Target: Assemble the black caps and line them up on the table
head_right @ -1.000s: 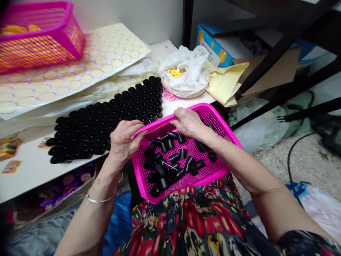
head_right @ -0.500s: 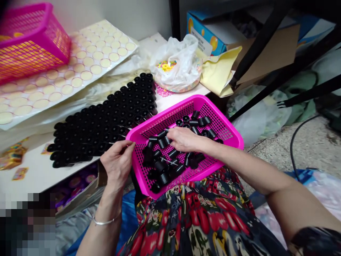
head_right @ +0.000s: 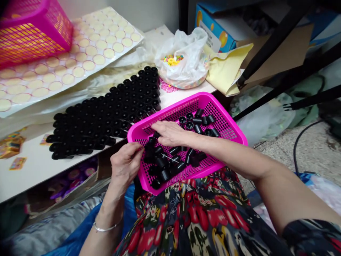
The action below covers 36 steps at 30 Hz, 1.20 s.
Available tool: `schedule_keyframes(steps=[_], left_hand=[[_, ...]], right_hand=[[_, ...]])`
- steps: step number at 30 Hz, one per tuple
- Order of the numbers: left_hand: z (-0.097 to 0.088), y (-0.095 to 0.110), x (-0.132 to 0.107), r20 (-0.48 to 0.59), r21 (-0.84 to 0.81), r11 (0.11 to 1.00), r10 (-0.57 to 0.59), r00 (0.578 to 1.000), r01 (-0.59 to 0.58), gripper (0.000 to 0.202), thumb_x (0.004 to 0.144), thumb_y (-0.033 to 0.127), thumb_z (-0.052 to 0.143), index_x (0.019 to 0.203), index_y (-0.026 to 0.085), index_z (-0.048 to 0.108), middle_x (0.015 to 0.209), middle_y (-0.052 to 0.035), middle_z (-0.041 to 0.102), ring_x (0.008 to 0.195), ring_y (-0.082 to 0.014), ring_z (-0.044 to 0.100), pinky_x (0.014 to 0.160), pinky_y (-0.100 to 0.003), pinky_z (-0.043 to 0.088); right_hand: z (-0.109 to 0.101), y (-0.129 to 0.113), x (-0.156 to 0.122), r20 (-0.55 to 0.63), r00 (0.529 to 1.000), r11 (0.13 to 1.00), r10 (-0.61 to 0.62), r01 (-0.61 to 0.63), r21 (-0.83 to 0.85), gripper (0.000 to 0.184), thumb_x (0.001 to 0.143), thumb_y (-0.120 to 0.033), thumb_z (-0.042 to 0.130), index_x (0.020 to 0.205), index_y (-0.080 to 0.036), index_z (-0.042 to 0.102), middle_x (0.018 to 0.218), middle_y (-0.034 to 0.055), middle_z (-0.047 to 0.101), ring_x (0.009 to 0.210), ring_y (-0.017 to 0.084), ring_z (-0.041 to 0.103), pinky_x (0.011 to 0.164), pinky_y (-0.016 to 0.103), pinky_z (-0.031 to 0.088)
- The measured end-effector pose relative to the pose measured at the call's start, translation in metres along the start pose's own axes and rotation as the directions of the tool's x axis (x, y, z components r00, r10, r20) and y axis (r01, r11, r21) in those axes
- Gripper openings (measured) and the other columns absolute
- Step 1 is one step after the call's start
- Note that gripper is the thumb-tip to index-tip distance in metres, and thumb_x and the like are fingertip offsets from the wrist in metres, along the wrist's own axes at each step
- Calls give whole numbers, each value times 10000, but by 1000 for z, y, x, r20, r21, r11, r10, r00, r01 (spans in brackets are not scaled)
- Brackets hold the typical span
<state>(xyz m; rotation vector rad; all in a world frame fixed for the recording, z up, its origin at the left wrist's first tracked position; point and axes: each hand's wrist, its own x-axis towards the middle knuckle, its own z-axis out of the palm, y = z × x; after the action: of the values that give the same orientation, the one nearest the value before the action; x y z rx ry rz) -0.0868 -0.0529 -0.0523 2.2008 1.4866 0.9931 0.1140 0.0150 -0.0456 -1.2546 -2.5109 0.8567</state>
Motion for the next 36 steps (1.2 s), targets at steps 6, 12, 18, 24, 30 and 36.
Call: schedule_keyframes(steps=[6, 12, 18, 24, 30, 36], left_hand=[[9, 15, 11, 382, 173, 964, 122, 916, -200, 196, 763, 63, 477, 703, 187, 616, 725, -69, 635, 728, -200, 578, 677, -321, 482], [66, 34, 40, 629, 396, 894, -98, 771, -209, 147, 589, 33, 615, 508, 134, 546, 570, -143, 578, 842, -370, 560, 788, -581, 398], [52, 21, 62, 745, 261, 960, -135, 654, -99, 129, 625, 81, 611, 730, 139, 660, 717, -111, 635, 877, -322, 579, 839, -554, 412], [36, 12, 63, 705, -287, 838, -144, 695, 464, 428, 635, 198, 697, 1057, 168, 637, 992, -51, 672, 940, -225, 610, 861, -371, 477], [49, 18, 64, 531, -147, 967, -101, 841, 209, 375, 672, 190, 686, 1045, 203, 660, 1038, -52, 660, 1009, -250, 566, 911, -406, 437], [60, 48, 54, 820, -22, 970, 157, 551, -244, 175, 730, 154, 570, 880, 173, 657, 932, -79, 655, 921, -260, 550, 802, -407, 427]], right_hand=[[-20, 22, -42, 100, 908, 426, 408, -286, 858, 271, 707, -182, 628, 974, -148, 600, 745, -8, 606, 603, 96, 521, 580, 252, 431], [-20, 32, -68, 104, 801, 48, 590, -163, 985, 230, 639, -114, 689, 854, -143, 614, 693, -43, 578, 527, 53, 492, 505, 204, 399], [-24, 26, -100, 47, 765, -18, 642, -46, 999, 239, 635, -115, 725, 837, -159, 604, 715, -34, 611, 551, 63, 553, 546, 218, 462], [-15, 21, -113, 128, 780, -108, 613, -77, 991, 301, 661, -161, 727, 937, -180, 611, 725, -24, 634, 551, 81, 593, 575, 244, 513], [-13, 20, -107, 20, 677, 208, 736, -255, 944, 250, 643, -183, 716, 859, -155, 593, 596, -48, 564, 498, 77, 509, 513, 239, 430], [-14, 25, -115, -65, 694, 491, 717, -437, 754, 199, 665, -167, 678, 823, -165, 558, 541, -77, 464, 485, 74, 400, 453, 229, 287]])
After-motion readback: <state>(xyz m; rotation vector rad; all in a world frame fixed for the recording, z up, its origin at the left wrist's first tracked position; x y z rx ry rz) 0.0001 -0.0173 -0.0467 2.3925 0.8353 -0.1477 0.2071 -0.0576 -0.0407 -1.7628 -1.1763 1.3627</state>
